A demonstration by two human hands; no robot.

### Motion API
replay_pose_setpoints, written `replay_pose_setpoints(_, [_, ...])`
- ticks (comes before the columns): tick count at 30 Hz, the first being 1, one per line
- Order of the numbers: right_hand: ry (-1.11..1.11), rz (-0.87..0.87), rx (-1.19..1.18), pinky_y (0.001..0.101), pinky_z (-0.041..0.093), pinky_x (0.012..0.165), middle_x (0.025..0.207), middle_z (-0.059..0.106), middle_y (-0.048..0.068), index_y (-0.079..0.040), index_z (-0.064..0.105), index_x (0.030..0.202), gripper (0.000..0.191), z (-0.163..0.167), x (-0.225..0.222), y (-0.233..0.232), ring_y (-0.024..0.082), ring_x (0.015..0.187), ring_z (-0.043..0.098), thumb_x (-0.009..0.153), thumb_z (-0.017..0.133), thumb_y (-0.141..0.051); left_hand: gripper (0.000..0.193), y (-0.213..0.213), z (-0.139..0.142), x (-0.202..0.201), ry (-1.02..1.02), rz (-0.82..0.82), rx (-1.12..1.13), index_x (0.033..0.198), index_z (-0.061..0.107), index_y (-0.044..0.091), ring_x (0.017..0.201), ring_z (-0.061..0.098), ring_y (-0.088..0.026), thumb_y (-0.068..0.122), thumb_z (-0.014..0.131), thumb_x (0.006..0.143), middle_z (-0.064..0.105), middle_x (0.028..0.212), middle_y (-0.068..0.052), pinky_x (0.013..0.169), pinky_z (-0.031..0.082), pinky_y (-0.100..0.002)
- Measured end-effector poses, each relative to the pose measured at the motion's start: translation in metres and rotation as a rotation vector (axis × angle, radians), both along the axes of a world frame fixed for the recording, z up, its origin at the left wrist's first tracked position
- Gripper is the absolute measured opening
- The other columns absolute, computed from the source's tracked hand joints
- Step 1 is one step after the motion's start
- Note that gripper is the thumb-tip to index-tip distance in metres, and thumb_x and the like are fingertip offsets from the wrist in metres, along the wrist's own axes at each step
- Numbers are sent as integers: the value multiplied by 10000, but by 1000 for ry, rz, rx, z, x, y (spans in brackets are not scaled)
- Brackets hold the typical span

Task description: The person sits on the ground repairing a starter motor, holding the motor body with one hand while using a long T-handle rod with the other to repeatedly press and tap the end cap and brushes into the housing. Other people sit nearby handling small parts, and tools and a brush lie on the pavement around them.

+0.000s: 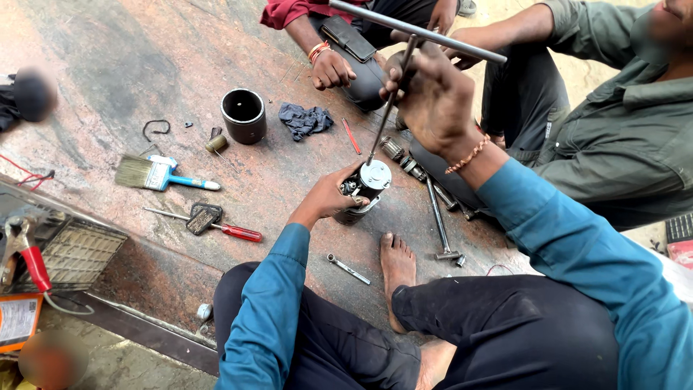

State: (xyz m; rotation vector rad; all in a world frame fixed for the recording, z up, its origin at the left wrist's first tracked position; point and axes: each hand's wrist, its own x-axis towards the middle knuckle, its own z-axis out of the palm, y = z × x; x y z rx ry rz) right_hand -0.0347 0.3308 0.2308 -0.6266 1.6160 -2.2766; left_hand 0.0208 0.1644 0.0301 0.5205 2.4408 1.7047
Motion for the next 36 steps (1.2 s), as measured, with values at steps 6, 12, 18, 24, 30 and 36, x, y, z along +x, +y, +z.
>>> replay_pose_setpoints(6, [-153,-30,-17,373,493,829,887,619,73,-118,634,1142,737,5,2,12,218,847,579,836,528,-781,1024,-1,0,0,22,1,3,1519,494,175,1298,626,-306,416,927,623,628,1438,-147,1091,474,-381])
replay_pose_setpoints(12, [-116,-3,97,366,431,642,559,319,-13,-71,533,738,729,-14,-41,29,185,562,390,1109,485,-697,1126,-8,4,1,-18,-91,68,1556,427,175,1332,596,-286,437,917,576,623,1437,-141,1101,443,-378])
replay_pose_setpoints(18, [-157,-26,83,344,457,737,612,304,-32,-81,596,890,591,-27,-36,26,137,603,378,1050,454,-632,860,-15,6,-4,44,-140,238,1612,435,105,1476,508,-301,394,790,884,563,1564,-156,1201,366,-404])
replay_pose_setpoints(24, [-146,-17,146,325,429,666,559,290,-42,-68,626,864,654,-14,-12,14,138,550,367,1047,429,-664,566,16,23,-5,251,28,262,1527,440,50,1350,545,-408,134,607,993,577,1452,-249,1084,451,-434])
replay_pose_setpoints(30, [-121,12,139,307,422,674,556,293,-40,-53,659,900,647,-11,-2,11,121,540,337,1059,445,-644,428,28,26,-8,327,162,158,1327,607,42,1096,678,-432,-48,594,909,696,1119,-263,879,551,-455])
replay_pose_setpoints(36, [-138,25,94,310,428,676,565,321,-31,-53,636,896,623,-15,-3,15,130,551,360,1076,453,-621,379,35,25,-12,393,260,138,1184,688,45,995,730,-374,-110,596,851,734,1030,-210,804,578,-425])
